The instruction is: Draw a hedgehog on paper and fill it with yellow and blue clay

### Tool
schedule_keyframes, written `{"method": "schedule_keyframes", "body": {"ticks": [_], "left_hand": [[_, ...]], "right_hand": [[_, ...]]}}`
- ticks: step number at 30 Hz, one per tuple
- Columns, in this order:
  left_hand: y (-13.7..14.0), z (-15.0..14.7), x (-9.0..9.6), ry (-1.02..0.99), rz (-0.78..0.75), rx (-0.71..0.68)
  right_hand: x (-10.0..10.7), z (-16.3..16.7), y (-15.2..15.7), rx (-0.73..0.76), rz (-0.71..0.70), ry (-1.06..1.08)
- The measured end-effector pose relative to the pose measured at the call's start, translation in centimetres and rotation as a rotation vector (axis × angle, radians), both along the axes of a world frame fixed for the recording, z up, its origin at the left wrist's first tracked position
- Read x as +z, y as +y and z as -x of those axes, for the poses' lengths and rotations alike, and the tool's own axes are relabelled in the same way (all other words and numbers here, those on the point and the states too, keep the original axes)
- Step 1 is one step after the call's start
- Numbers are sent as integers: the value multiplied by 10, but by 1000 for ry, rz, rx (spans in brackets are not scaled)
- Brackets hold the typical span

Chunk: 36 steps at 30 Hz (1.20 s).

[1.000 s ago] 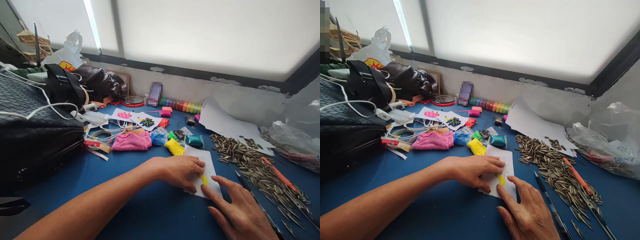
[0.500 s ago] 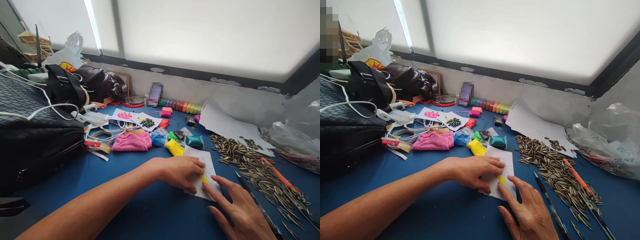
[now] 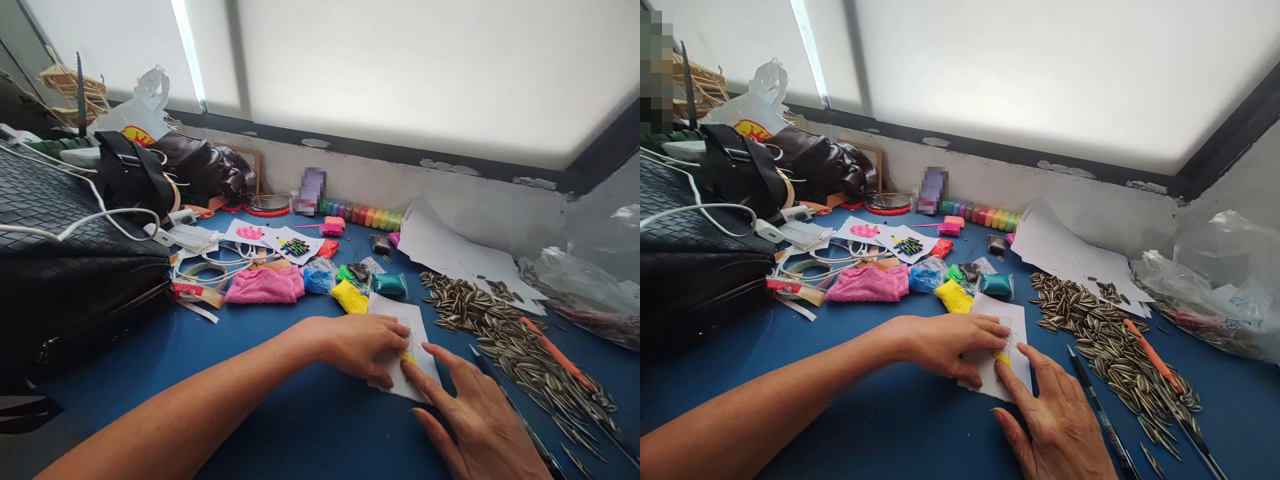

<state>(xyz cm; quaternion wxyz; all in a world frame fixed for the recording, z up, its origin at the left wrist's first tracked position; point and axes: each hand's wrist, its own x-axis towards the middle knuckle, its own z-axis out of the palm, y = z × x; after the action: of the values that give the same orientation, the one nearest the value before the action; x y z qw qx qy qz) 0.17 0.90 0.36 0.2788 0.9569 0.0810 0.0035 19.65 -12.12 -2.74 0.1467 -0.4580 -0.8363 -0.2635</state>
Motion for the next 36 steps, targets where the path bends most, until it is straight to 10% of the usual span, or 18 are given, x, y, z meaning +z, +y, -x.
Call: {"method": "schedule_keyframes", "body": {"ticks": [36], "left_hand": [[0,0,-2,2,8,15]], "right_hand": [[-7,-2,-4,-21,42,54]]}}
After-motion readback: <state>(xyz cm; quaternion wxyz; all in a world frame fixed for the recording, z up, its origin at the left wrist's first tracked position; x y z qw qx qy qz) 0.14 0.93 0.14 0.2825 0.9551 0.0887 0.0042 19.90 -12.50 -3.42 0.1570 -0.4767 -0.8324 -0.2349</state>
